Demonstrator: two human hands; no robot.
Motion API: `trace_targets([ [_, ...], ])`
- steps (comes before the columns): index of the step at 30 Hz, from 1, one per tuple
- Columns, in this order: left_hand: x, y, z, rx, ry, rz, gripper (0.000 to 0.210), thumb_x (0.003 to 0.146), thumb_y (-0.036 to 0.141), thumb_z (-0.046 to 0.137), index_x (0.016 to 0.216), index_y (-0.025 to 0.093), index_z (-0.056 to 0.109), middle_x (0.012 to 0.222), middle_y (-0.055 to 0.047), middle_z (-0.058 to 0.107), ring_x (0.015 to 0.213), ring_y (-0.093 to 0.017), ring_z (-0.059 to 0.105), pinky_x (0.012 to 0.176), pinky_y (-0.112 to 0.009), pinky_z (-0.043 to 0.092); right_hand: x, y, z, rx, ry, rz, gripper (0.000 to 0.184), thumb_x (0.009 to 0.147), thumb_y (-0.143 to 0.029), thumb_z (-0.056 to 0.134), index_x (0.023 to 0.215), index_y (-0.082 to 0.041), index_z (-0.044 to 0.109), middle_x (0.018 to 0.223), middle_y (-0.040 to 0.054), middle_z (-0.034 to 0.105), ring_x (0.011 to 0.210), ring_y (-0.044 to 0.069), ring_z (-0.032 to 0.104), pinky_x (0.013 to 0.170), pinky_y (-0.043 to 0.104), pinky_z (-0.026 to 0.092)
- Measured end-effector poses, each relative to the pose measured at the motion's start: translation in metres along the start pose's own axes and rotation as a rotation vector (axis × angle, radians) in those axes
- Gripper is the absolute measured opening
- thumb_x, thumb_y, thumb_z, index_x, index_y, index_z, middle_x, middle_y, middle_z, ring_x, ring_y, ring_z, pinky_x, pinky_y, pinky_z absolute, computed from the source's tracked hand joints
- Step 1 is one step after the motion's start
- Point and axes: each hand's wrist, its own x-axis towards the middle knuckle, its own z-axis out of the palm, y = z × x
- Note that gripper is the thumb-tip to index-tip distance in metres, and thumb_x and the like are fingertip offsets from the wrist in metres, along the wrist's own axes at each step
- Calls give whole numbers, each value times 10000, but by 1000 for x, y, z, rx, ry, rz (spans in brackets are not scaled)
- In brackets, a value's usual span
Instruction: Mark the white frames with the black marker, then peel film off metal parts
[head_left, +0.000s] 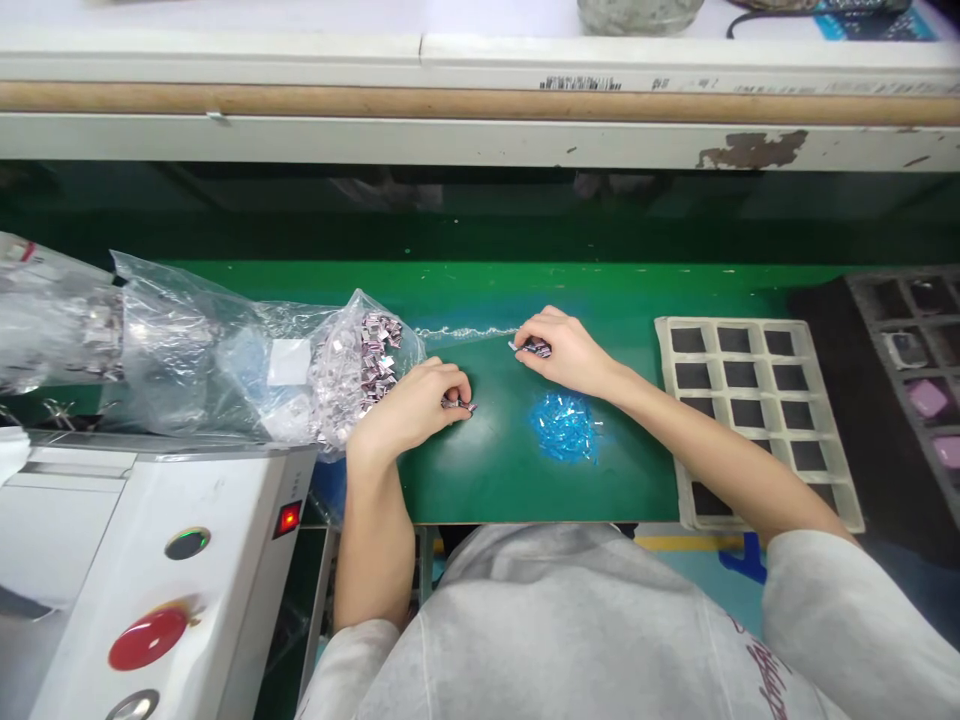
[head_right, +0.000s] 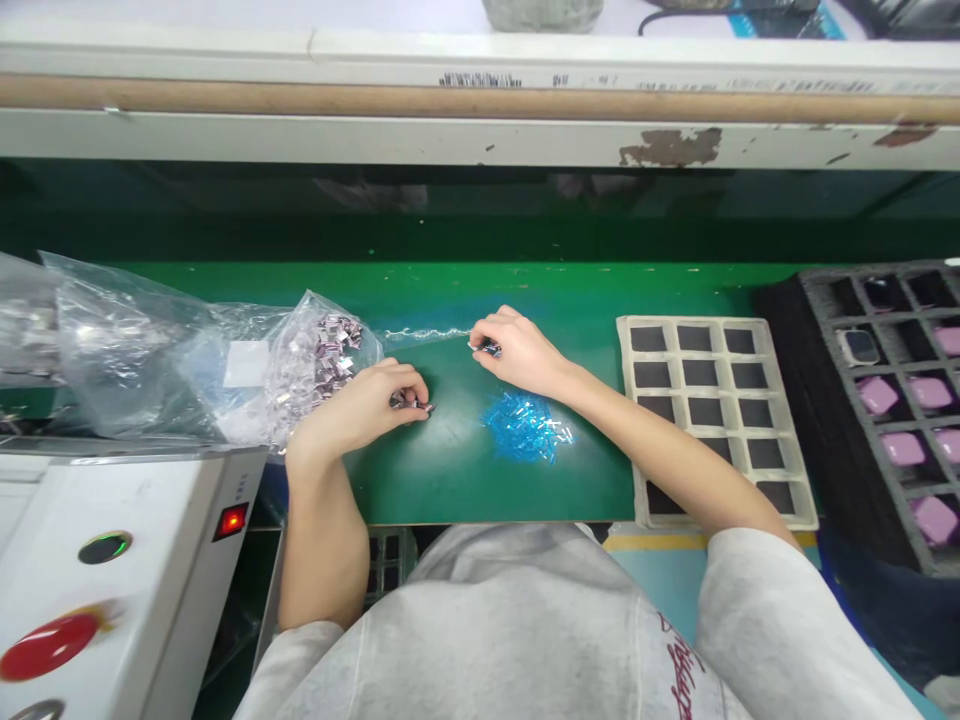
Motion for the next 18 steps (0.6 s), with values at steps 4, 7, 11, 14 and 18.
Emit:
trace_targets([
  [4,1,0,3,-7,35,47,102,928,213,772,872,245,694,869,-25,709,946,-274,615,870,-401,471,4,5,-7,-16,95,-4,61,982,-272,711,936,-238,732,1037,70,794,998,284,673,993,481,526],
  [7,4,3,7,18,70,72,102,914,230,795,917,241,694,847,-22,669,911,-272,609,841,-393,468,9,16,-17,-50,207,58,73,974,-261,689,926,-241,740,997,65,778,965,280,674,941,471,544],
  [11,7,5,14,58,99,99,118,944,205,719,869,244,637,797,-19,640,861,-271,602,815,-396,457,16,39,-32,-122,331,152,100,955,-228,649,896,-234,729,928,63,741,893,273,668,887,466,553],
  [14,8,6,16,84,115,105,174,914,119,626,813,254,585,769,-23,639,835,-274,614,783,-393,455,21,55,-37,-186,317,188,97,951,-213,643,911,-228,730,949,74,740,895,282,663,947,510,557],
  [18,7,7,15,98,159,99,192,868,77,587,809,260,571,746,-22,652,767,-264,622,724,-380,449,25,65,-34,-244,214,187,142,958,-199,657,1027,-205,780,1026,112,746,1009,326,664,1006,552,562],
])
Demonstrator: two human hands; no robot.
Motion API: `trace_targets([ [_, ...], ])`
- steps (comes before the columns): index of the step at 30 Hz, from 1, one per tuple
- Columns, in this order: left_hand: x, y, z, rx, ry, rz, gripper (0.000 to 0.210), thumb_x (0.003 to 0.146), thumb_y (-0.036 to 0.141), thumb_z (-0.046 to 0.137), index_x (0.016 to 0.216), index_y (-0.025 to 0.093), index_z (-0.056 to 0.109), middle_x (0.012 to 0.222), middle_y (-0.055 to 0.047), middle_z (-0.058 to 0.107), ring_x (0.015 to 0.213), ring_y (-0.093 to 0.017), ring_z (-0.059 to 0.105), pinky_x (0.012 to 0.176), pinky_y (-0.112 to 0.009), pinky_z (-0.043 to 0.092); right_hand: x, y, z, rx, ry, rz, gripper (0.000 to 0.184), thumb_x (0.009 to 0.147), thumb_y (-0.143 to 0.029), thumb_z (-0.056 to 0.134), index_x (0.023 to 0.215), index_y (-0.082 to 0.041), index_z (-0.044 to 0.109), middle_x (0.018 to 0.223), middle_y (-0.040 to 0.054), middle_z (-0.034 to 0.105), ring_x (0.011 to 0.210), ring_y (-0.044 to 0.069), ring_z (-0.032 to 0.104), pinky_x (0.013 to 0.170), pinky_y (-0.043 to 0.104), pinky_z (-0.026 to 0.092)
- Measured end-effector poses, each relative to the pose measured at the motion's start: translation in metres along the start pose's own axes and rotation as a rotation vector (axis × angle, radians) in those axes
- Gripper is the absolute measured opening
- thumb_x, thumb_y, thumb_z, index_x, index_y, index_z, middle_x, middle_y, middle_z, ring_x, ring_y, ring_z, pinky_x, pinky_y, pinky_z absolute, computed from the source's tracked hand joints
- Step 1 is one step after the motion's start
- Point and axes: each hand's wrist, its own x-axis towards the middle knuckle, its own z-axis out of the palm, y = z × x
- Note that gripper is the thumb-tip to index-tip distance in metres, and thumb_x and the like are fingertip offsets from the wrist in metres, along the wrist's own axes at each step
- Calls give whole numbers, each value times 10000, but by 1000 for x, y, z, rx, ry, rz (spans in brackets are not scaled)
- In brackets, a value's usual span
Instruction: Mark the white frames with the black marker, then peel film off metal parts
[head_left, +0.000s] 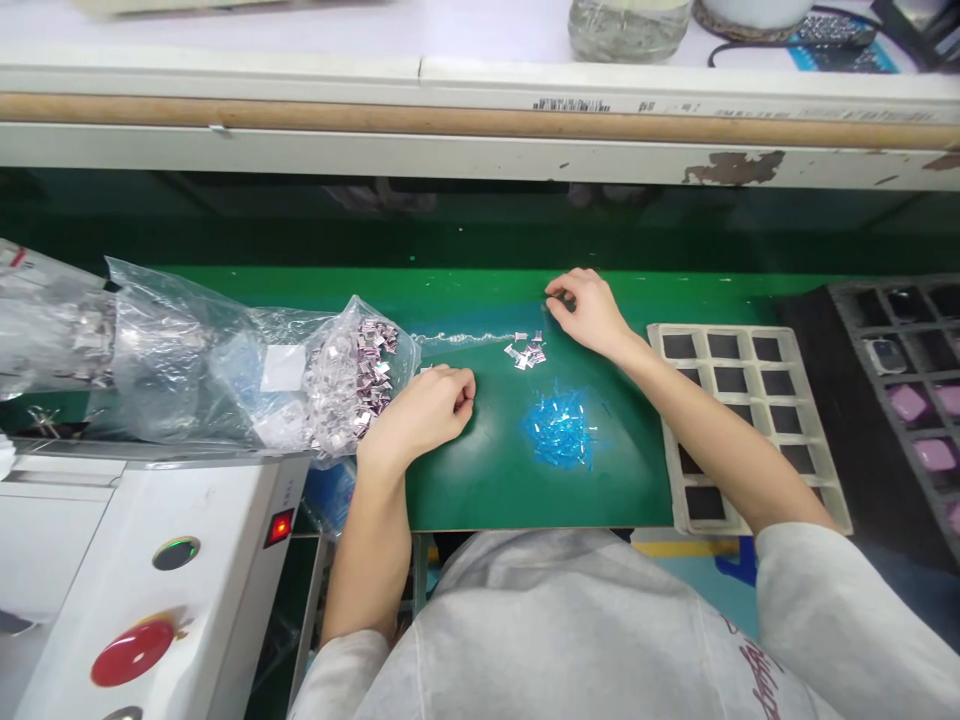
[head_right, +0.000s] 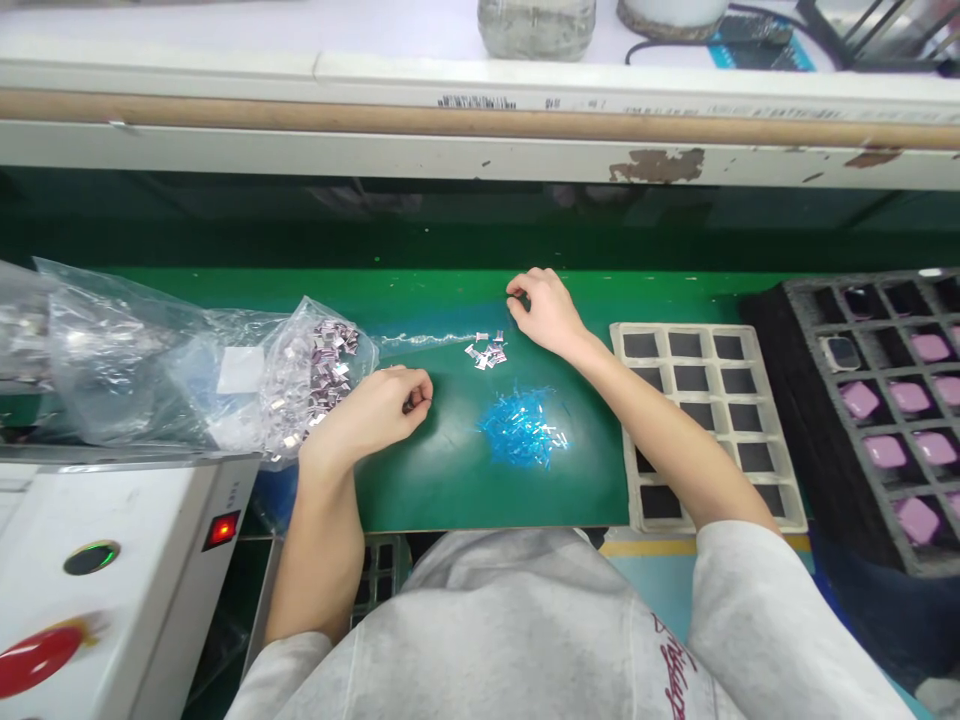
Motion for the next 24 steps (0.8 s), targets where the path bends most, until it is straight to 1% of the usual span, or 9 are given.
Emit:
trace_targets([
  [3,0,1,-3,-48,69,-4,162,863,98,609,835,257,590,721,2,637,717,-231,624,695,-353,455,0,2,5,-32,-63,-33,202,977,-223,681,1127,-199,814,1104,128,744,1092,354,651,1045,580,558],
  [6,0,3,-5,-142,176,10,125,849,121,644,854,244,623,749,16,642,706,-189,629,690,-322,475,-1,3,8,-61,-77,-46,230,1003,-237,673,1164,-199,833,1143,136,733,1137,369,635,1077,605,545],
  [9,1,6,-5,-256,312,37,102,897,156,652,933,232,710,787,13,685,715,-166,641,694,-306,504,-1,3,8,-66,-86,-32,234,1022,-244,658,1167,-201,836,1143,142,720,1146,372,627,1091,613,537],
  [11,1,7,-4,-331,378,45,112,943,198,673,986,232,771,800,6,726,712,-161,662,683,-300,528,0,2,8,-63,-90,-22,223,1026,-246,649,1153,-208,828,1143,143,714,1150,375,622,1092,618,533],
  [15,2,6,2,-462,409,-32,106,970,337,790,933,250,838,856,-17,825,701,-177,735,615,-298,568,-1,0,9,-50,-65,0,146,997,-226,647,1059,-222,779,1142,128,707,1134,370,623,1071,612,533],
  [18,6,8,7,-597,428,-79,117,942,369,851,927,253,855,909,-32,864,776,-211,808,679,-318,639,-2,-4,6,-29,-53,-4,101,991,-208,623,982,-226,722,1095,112,718,1101,353,637,1043,582,538],
  [21,12,14,14,-769,512,-102,156,919,382,887,923,233,842,864,-36,859,742,-207,817,725,-332,678,-8,-21,-2,38,4,-38,95,1008,-220,601,955,-235,679,1056,102,733,1075,335,655,1013,549,550],
  [22,15,17,16,-813,552,-113,180,914,397,894,921,227,836,847,-38,854,725,-205,815,715,-331,682,-11,-30,-5,101,27,-53,93,1017,-237,601,956,-239,670,1046,95,740,1057,323,667,995,530,560],
  [24,18,22,22,-861,619,-129,217,908,425,903,927,220,834,853,-45,853,732,-208,821,700,-325,688,-20,-54,-12,300,38,-83,90,1041,-290,610,983,-249,664,1041,74,760,1020,289,700,950,481,588],
])
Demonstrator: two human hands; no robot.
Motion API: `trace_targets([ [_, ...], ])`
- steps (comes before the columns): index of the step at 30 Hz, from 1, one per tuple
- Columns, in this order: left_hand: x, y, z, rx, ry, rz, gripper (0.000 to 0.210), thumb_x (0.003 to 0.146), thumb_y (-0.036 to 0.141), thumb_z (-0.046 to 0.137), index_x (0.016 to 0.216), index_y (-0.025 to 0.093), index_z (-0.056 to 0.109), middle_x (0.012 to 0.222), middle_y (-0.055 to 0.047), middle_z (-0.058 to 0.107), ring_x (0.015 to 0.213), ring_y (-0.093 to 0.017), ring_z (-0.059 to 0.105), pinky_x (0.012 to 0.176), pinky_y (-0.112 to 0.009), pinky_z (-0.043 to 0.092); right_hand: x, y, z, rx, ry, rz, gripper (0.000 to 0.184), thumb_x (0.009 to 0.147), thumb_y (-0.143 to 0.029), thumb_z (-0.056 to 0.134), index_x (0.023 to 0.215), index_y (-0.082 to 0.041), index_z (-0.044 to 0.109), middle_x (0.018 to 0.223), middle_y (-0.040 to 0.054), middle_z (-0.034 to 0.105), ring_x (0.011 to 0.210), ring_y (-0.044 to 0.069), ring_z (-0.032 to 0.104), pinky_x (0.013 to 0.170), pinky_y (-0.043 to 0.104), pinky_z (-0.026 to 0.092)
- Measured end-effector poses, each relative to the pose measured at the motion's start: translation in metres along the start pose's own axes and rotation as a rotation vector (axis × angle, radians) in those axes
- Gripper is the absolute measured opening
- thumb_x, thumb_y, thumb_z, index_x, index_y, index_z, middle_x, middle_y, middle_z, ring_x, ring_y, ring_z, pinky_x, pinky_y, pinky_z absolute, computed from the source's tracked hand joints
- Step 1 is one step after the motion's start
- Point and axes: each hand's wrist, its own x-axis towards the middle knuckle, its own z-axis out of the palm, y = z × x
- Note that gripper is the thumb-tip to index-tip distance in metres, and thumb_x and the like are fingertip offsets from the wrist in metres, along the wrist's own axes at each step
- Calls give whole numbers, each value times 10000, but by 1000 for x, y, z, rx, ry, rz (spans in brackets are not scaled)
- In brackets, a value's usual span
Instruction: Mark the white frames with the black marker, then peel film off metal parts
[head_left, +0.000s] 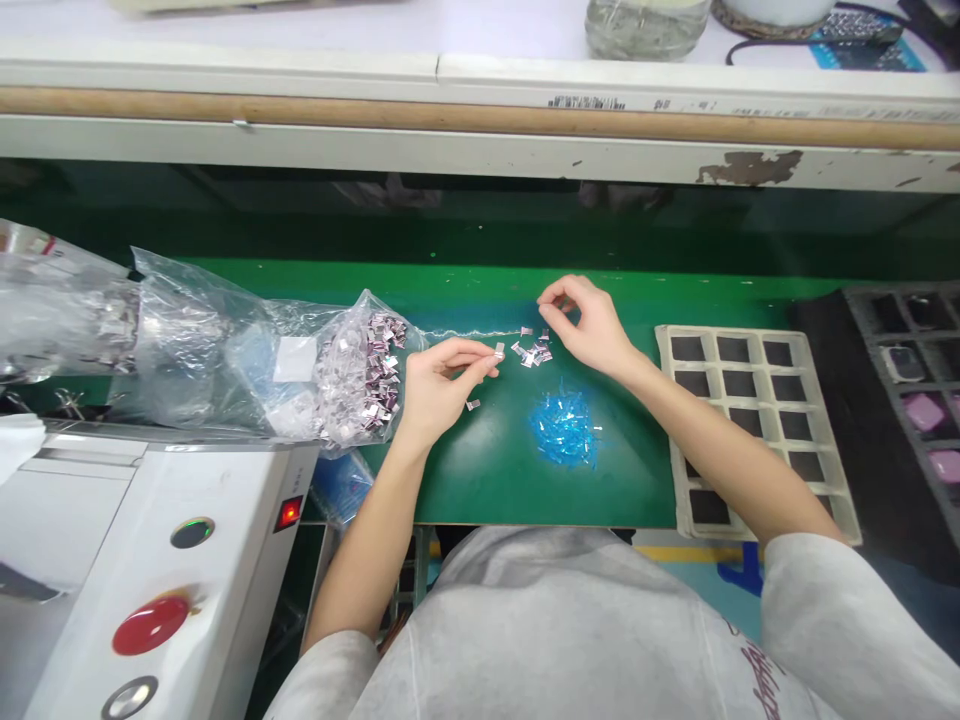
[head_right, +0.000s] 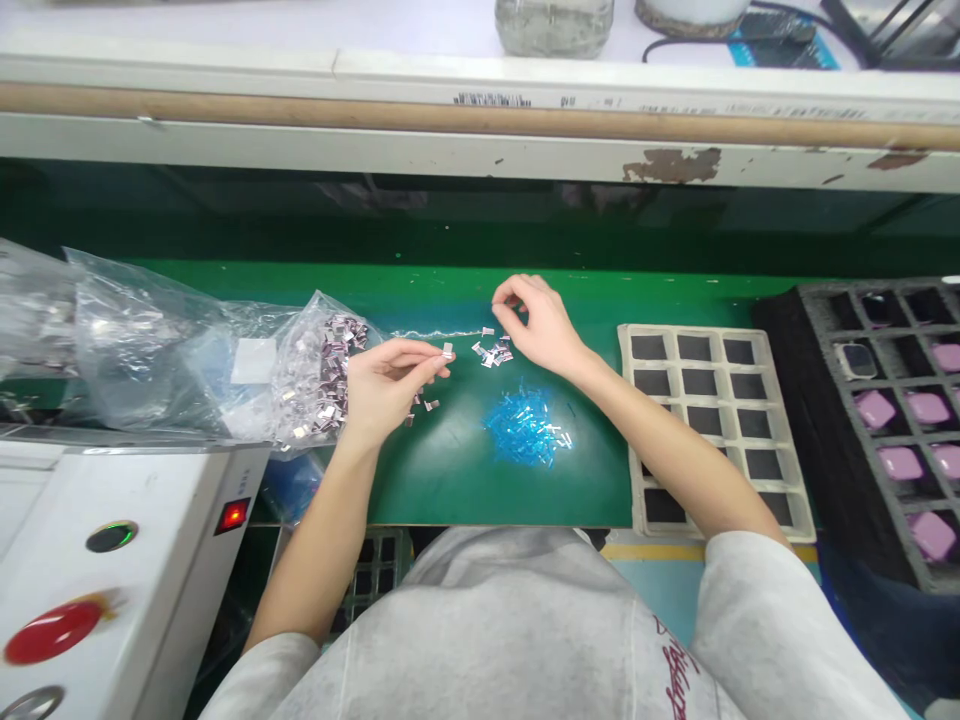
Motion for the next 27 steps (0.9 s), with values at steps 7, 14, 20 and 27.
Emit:
trace_targets([
  [7,-5,-11,9,32,64,23,238,927,451,882,960,220,836,898,-52,859,783,-230,847,655,-304,690,-18,-55,10,300,-116,-64,114,1064,-352,638,1017,-260,684,1042,40,797,956,228,735,904,416,609],
  [14,-6,-11,9,70,46,32,244,951,456,856,975,214,832,925,-51,861,822,-224,854,722,-312,705,-19,-46,20,292,-92,-93,105,1061,-315,624,993,-251,672,1017,48,772,942,224,720,881,411,599],
  [20,-6,-14,10,63,31,71,212,971,431,842,980,219,837,928,-42,858,847,-214,851,807,-336,712,-20,-44,24,291,-91,-118,109,1062,-316,619,977,-257,653,1012,48,747,947,228,713,890,421,600],
  [27,-6,-13,9,72,11,98,181,962,411,844,991,232,845,951,-39,858,830,-203,835,851,-362,721,-19,-39,26,262,-86,-79,88,1047,-300,622,1035,-252,695,1048,54,771,966,228,725,917,429,608],
])
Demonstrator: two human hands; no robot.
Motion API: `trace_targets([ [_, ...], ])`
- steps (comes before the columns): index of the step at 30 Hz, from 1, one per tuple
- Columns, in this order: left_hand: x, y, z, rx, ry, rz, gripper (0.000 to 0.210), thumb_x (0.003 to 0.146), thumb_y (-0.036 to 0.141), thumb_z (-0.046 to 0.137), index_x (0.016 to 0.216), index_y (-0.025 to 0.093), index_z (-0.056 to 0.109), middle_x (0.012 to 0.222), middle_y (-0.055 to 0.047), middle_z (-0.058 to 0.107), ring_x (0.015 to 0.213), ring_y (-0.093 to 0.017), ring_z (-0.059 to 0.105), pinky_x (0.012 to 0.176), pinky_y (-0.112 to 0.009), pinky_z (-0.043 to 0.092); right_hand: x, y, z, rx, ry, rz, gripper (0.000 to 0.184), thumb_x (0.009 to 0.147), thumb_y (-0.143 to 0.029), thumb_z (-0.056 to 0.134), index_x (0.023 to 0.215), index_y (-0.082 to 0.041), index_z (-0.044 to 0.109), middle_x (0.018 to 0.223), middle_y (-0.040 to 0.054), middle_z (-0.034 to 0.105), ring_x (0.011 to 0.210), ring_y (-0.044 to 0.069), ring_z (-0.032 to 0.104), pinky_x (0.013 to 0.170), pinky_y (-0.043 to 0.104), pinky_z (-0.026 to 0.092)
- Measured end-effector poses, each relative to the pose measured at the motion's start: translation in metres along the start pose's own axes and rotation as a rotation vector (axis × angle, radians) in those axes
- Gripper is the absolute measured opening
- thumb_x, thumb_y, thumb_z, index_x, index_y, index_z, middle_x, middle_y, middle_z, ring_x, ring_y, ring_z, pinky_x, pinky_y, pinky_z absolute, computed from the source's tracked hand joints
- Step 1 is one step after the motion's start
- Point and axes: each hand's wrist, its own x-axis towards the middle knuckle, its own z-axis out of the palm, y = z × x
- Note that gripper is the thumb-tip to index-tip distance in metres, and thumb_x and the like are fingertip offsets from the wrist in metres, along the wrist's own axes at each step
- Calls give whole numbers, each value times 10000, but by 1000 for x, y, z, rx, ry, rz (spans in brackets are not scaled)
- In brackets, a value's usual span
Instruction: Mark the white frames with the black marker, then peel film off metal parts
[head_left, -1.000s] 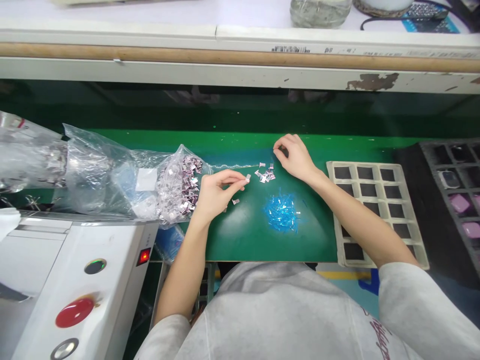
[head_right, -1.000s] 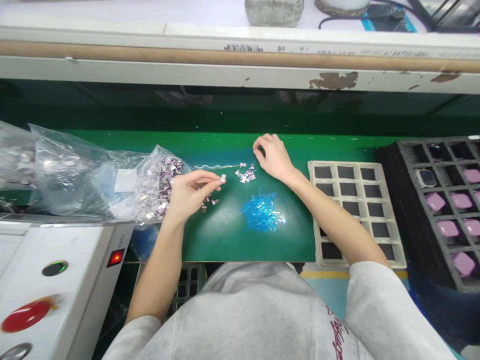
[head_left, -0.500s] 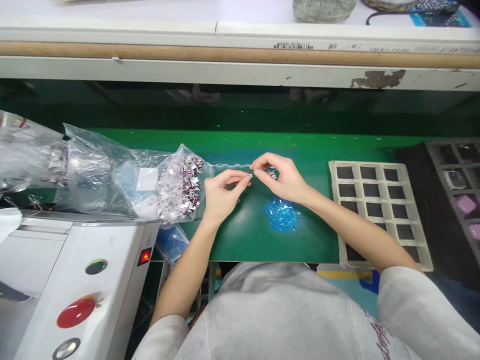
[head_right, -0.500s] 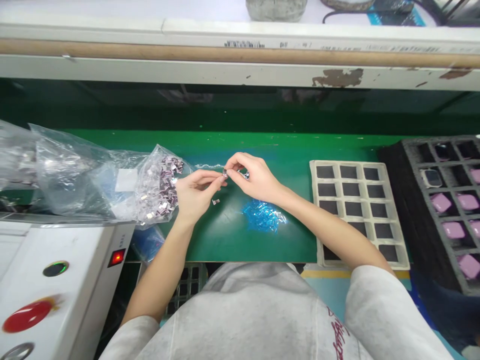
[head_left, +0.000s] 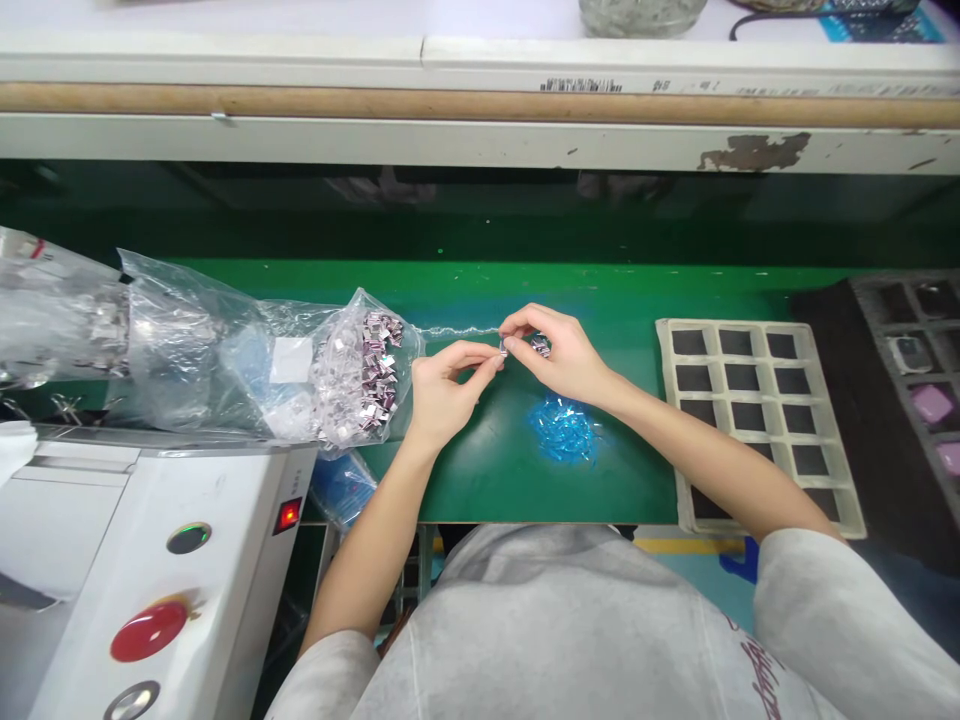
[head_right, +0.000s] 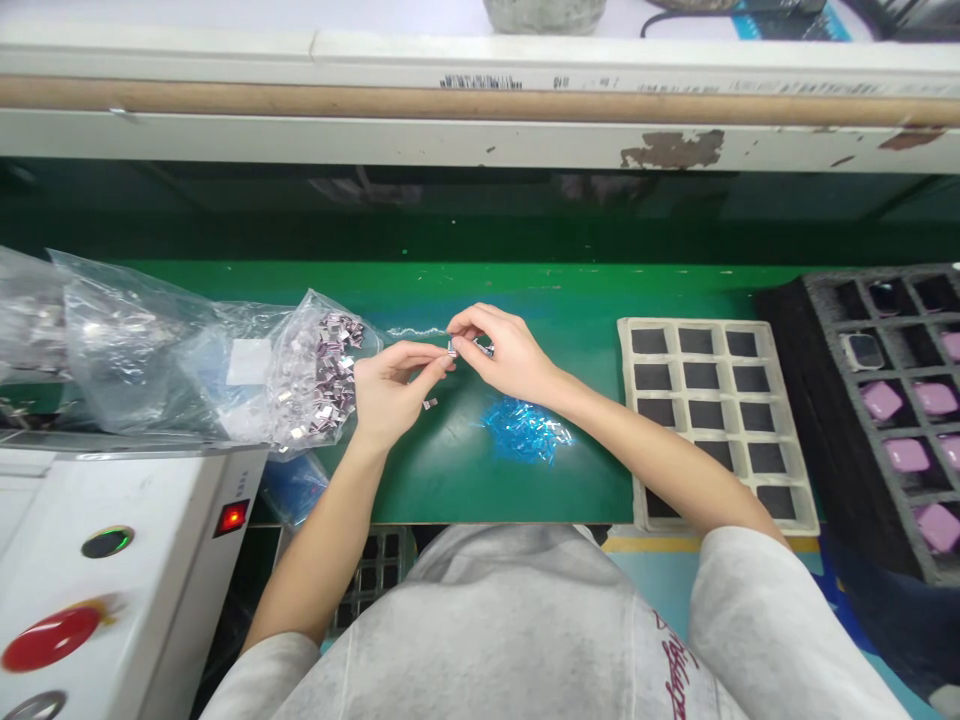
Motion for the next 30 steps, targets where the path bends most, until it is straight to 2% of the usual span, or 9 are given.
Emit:
trace_targets([
  [4,1,0,1,27,-19,-13,204,963,435,835,990,232,837,953,-40,856,847,-214,837,868,-377,718,1,-1,-4,69,-44,52,187,1011,-300,662,1187,-258,710,1145,59,798,1000,227,740,948,429,617],
  [10,3,7,-14,159,-119,45,159,966,363,827,1079,251,820,1030,-33,857,873,-214,807,888,-389,672,2,-5,-12,61,-167,45,182,1021,-258,617,1198,-253,658,986,14,739,836,191,657,805,360,559],
  [13,6,17,-37,400,-267,90,232,937,334,854,1152,264,800,1096,-48,834,990,-258,735,931,-430,618,4,-2,-13,-83,-230,52,186,1028,-211,567,1206,-257,595,979,20,711,835,206,630,804,367,517],
  [16,9,20,-57,631,-461,113,179,897,328,878,1035,253,791,1074,-68,776,1074,-313,638,990,-489,556,7,5,-9,-187,-306,65,256,979,-132,565,1201,-260,552,957,15,718,872,228,651,862,383,494],
  [18,9,16,-63,721,-543,99,151,874,315,884,953,246,775,1052,-73,729,1045,-320,600,980,-506,533,11,11,-4,-242,-345,71,290,941,-76,565,1170,-255,546,932,8,726,917,241,669,912,398,478],
  [21,8,8,-62,758,-587,71,111,882,274,861,899,249,754,1031,-66,693,1023,-314,585,959,-506,512,14,17,4,-359,-380,73,284,934,-33,557,1121,-247,565,936,18,743,991,269,660,952,423,453],
  [26,9,7,-59,685,-621,42,149,906,244,836,821,250,714,991,-55,716,994,-299,613,940,-482,514,15,25,4,-475,-320,37,219,969,-94,632,1133,-239,637,1138,83,750,1124,315,614,988,463,484],
  [28,11,10,-60,647,-609,13,175,909,242,832,795,250,700,924,-46,731,948,-289,644,901,-461,533,17,34,-3,-499,-243,44,186,987,-141,642,1146,-233,672,1176,102,732,1157,334,611,1035,507,508],
  [30,10,14,-60,577,-556,-49,162,935,261,811,811,248,707,873,-26,745,796,-243,672,808,-423,557,21,47,-13,-527,-140,81,191,999,-157,615,1154,-223,706,1186,119,724,1172,349,618,1070,556,528],
])
